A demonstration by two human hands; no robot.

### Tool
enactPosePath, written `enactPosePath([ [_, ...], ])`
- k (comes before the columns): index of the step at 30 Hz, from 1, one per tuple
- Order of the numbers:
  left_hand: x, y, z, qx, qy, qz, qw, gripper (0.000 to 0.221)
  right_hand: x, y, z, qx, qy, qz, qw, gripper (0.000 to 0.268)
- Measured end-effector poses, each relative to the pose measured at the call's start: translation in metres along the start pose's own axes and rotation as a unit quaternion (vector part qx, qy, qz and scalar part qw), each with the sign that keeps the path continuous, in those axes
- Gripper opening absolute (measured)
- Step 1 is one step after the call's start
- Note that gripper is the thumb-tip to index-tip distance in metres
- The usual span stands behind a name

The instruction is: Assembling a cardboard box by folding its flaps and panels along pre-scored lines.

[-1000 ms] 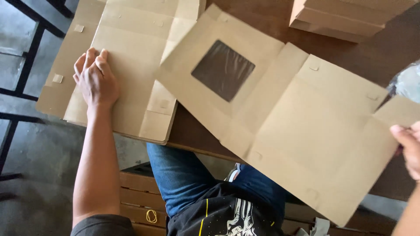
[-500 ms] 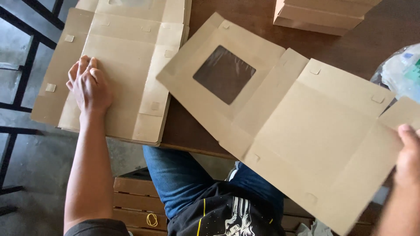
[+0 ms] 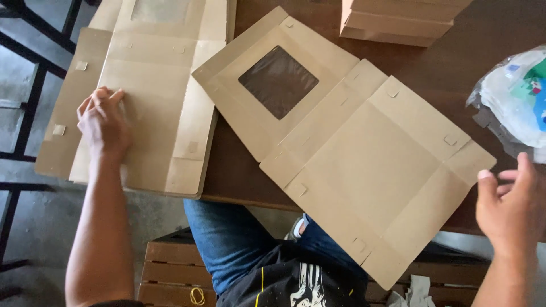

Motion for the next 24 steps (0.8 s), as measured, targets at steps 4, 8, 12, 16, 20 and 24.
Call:
enactPosePath([
  [4,0.024,0.024,-0.019,0.071,0.005,0.115,0.991,0.061,0.027,-0.013,-0.029,0.022,0.105,-0.13,0.986,0.036],
  [8,0.127,0.019,-0.056,0.043,-0.018,0.272,0.961,0.04,0.037,-0.049,-0.095,-0.078,0.042,-0.219,0.972,0.052],
  [12,0.27,0.009,-0.094,-0.132,0.003,0.34,0.931,0.04,0.036,-0.107,-0.209,-0.132,-0.001,-0.514,0.848,0.055],
  [16,0.38,-0.07,-0.132,-0.182,-0.026,0.484,0.856,0.079,-0.002,-0.143,-0.279,-0.193,-0.081,-0.61,0.764,0.059],
  [20,0.452,-0.125,-0.165,-0.134,-0.077,0.528,0.835,0.081,-0.062,-0.174,-0.299,-0.274,-0.022,-0.656,0.702,0.097],
  [24,0.488,-0.169,-0.165,-0.17,0.02,0.701,0.693,0.094,-0.151,-0.131,-0.261,-0.262,-0.085,-0.639,0.719,0.09],
])
Point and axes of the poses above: each hand's wrist, its own z-axis away from the middle knuckle, its own y-axis out of the back of the hand, x = y × z, the point moved 10 cm from there along -z, towards the middle knuckle, and after that the axes turned 5 degrees about -y, right-handed, at the moved point
